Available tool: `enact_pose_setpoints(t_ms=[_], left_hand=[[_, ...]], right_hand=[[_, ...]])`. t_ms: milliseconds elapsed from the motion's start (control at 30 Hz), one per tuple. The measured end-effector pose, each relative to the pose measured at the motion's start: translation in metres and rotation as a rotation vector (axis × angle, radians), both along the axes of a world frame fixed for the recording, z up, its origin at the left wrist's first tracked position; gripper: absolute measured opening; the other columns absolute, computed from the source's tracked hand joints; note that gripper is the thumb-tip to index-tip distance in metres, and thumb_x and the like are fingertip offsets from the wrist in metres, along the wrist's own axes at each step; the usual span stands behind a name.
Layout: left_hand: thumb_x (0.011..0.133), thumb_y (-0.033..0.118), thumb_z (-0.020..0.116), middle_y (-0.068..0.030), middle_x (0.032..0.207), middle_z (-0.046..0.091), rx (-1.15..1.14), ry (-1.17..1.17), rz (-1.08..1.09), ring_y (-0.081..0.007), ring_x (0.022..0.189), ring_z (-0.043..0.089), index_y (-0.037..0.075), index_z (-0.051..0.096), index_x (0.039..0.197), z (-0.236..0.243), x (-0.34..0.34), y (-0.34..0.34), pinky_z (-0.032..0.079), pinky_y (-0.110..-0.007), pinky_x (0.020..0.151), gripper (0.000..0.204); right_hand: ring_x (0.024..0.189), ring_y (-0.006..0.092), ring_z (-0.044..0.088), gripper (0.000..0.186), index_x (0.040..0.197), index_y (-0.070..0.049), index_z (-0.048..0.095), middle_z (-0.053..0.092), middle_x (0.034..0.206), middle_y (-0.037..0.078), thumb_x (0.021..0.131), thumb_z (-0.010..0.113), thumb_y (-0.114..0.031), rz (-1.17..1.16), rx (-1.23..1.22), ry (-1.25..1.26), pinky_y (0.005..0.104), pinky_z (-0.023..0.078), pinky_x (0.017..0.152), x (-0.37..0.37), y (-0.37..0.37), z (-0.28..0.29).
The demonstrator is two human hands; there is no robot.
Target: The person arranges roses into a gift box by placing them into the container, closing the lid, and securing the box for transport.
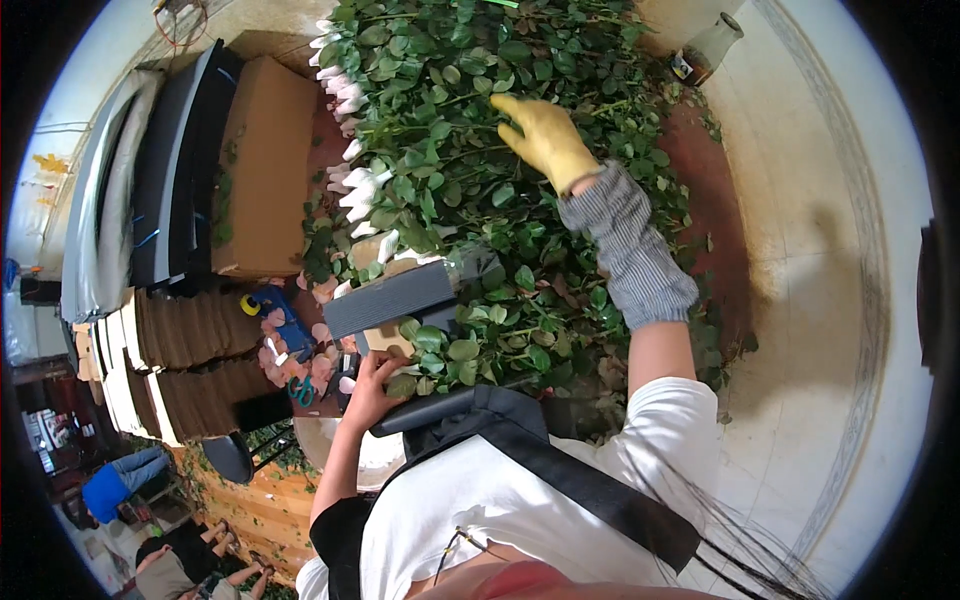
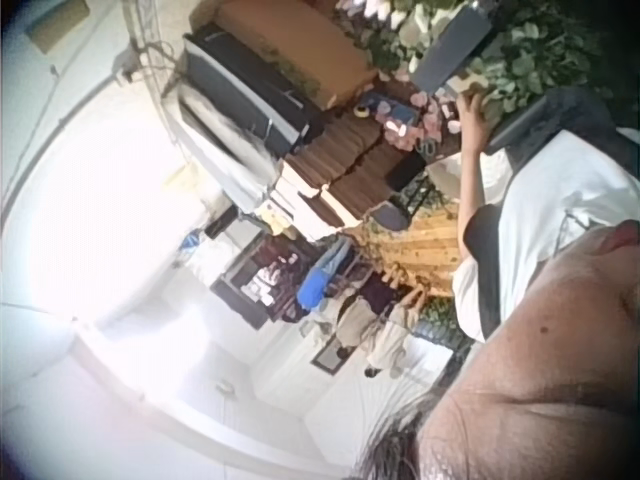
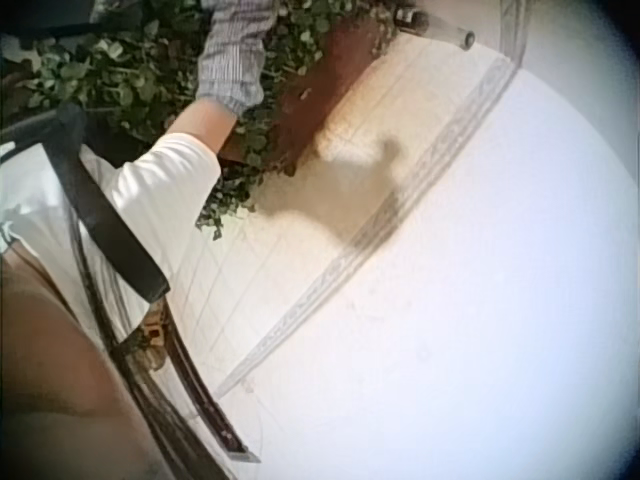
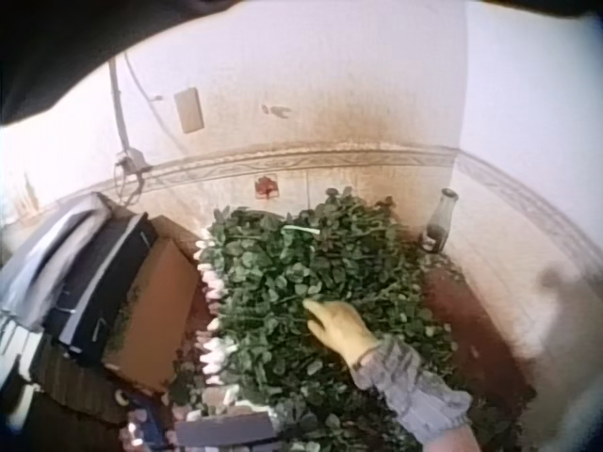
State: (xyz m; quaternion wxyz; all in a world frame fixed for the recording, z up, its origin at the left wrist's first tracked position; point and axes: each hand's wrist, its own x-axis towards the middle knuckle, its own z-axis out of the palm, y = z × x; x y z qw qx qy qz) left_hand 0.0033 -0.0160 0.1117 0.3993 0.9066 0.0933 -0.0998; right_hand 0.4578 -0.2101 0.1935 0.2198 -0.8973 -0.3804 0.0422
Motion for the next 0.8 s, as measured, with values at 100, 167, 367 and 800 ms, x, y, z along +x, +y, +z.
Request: enact_pose_setpoints(t_ms=[100, 167, 367, 800], left_hand=[[0.061, 0.003, 0.082, -0.0115, 0.117, 0.05, -0.015, 0.015, -0.023, -0.0331, 0.114, 0.05, 0.012, 0.065, 0.122, 0.005, 0.011, -0.002, 0.046, -0.041, 0.1, 0.064], [0.061, 0.003, 0.082, -0.0116, 0.116, 0.051, -0.019, 0.015, -0.036, -0.0328, 0.113, 0.051, 0.011, 0.066, 0.122, 0.004, 0.015, -0.002, 0.046, -0.04, 0.1, 0.064], [0.061, 0.005, 0.082, -0.0121, 0.116, 0.053, -0.003, -0.031, -0.022, -0.0337, 0.112, 0.053, 0.01, 0.066, 0.12, 0.003, 0.002, 0.002, 0.046, -0.04, 0.099, 0.062], [0.06, 0.005, 0.082, -0.0135, 0.113, 0.054, -0.006, -0.133, -0.049, -0.034, 0.109, 0.055, 0.01, 0.067, 0.119, -0.005, 0.006, 0.003, 0.047, -0.04, 0.096, 0.061]], right_hand=[[0.115, 0.0336, 0.061, 0.051, 0.136, -0.011, 0.055, 0.065, 0.124, 0.017, 0.09, 0.071, -0.027, 0.009, -0.181, -0.112, 0.0413, 0.049, 0.099, 0.055, 0.008, -0.057], [0.113, 0.0337, 0.062, 0.038, 0.126, -0.012, 0.063, 0.067, 0.121, 0.015, 0.091, 0.07, -0.023, -0.031, -0.248, 0.126, 0.0428, 0.05, 0.097, 0.073, 0.019, -0.118], [0.101, 0.0339, 0.066, 0.02, 0.092, -0.005, 0.067, 0.07, 0.107, 0.014, 0.073, 0.073, -0.006, -0.115, 0.768, -0.54, 0.0425, 0.054, 0.088, 0.002, 0.026, -0.026], [0.087, 0.0294, 0.068, 0.043, 0.129, -0.011, 0.063, 0.07, 0.113, 0.016, 0.096, 0.062, -0.038, -1.021, -0.061, -1.116, 0.0412, 0.053, 0.069, -0.065, -0.33, 0.15]])
